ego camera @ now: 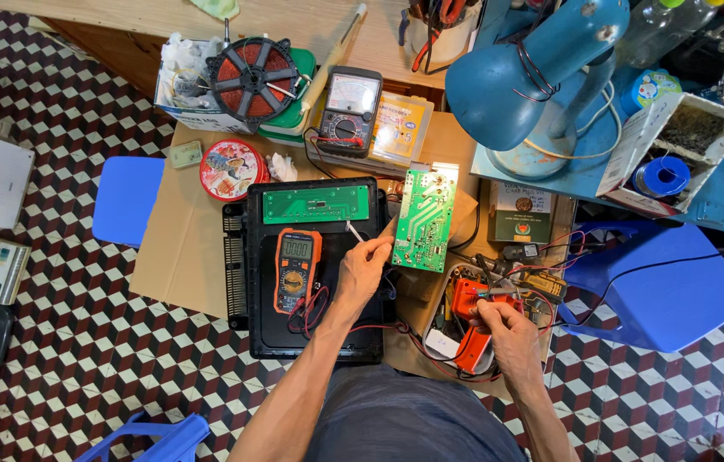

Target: The person uses a multimeter to test points on a circuit board, then uses a hot air gun to apply heat to the board. They handle the board and tools throughout the process.

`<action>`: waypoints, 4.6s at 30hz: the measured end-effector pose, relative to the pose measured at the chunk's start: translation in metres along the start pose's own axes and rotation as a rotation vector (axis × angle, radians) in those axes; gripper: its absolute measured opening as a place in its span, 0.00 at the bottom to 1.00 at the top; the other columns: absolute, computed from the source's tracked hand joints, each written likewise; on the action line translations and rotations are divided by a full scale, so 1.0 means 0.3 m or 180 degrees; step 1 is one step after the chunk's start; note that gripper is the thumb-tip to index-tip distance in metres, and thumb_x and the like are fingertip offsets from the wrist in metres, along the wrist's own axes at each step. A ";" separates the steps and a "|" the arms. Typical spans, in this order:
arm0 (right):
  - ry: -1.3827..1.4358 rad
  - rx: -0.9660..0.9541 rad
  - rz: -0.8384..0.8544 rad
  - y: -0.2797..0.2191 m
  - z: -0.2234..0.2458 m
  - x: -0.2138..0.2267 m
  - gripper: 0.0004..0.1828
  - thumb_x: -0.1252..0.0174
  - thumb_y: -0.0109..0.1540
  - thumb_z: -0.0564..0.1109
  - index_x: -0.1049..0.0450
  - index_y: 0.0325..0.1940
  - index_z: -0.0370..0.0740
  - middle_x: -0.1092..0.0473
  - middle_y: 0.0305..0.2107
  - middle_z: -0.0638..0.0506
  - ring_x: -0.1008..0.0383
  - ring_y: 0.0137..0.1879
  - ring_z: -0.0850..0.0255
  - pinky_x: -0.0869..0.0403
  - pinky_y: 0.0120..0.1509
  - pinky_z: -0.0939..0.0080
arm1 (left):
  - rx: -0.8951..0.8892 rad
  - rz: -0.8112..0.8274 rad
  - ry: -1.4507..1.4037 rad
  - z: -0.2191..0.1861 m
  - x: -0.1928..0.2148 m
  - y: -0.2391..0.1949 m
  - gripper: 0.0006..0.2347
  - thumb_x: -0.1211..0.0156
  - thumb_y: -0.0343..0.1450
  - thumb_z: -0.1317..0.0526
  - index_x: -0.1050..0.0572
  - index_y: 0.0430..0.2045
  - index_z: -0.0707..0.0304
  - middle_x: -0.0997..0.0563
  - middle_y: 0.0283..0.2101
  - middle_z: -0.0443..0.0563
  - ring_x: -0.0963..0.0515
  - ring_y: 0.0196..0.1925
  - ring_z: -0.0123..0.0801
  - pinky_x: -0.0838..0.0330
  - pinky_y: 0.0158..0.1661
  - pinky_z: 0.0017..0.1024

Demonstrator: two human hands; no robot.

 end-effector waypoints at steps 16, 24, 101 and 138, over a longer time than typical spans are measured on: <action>-0.0120 -0.0002 0.0113 -0.020 0.000 -0.029 0.18 0.44 0.66 0.51 0.18 0.42 0.33 0.20 0.35 0.49 0.21 0.43 0.62 0.25 0.54 0.61 | -0.0204 -0.0139 -0.0001 -0.040 0.002 -0.025 0.13 0.40 0.71 0.55 0.17 0.45 0.59 0.16 0.42 0.56 0.16 0.43 0.36 0.25 0.44 0.30; -0.0228 -0.0005 0.0118 -0.017 -0.014 -0.030 0.19 0.44 0.66 0.52 0.18 0.41 0.34 0.20 0.35 0.48 0.21 0.43 0.62 0.24 0.55 0.61 | -0.0125 -0.0111 -0.0077 -0.037 0.002 -0.028 0.13 0.39 0.71 0.55 0.17 0.45 0.60 0.16 0.41 0.54 0.18 0.42 0.33 0.25 0.43 0.29; -0.0071 -0.0571 -0.1382 -0.252 -0.161 0.676 0.19 0.45 0.65 0.53 0.21 0.52 0.38 0.20 0.34 0.49 0.19 0.43 0.64 0.24 0.47 0.58 | -0.0232 0.1829 -0.1112 -0.103 -0.771 -0.287 0.18 0.48 0.74 0.55 0.24 0.56 0.64 0.13 0.36 0.52 0.20 0.29 0.27 0.22 0.34 0.26; -0.0077 -0.0372 -0.1249 0.345 -0.559 1.891 0.18 0.42 0.64 0.50 0.17 0.49 0.36 0.19 0.37 0.43 0.13 0.45 0.57 0.18 0.56 0.55 | -0.3231 -0.0038 0.2294 -1.139 -1.986 0.386 0.35 0.35 0.58 0.66 0.38 0.64 0.73 0.30 0.62 0.65 0.31 0.62 0.58 0.33 0.60 0.44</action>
Point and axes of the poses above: each hand's wrist, its own y-axis towards the middle knuckle, its own x-axis out of the back of the hand, z = x × y, the point moved 8 cm from there along y, towards the middle knuckle
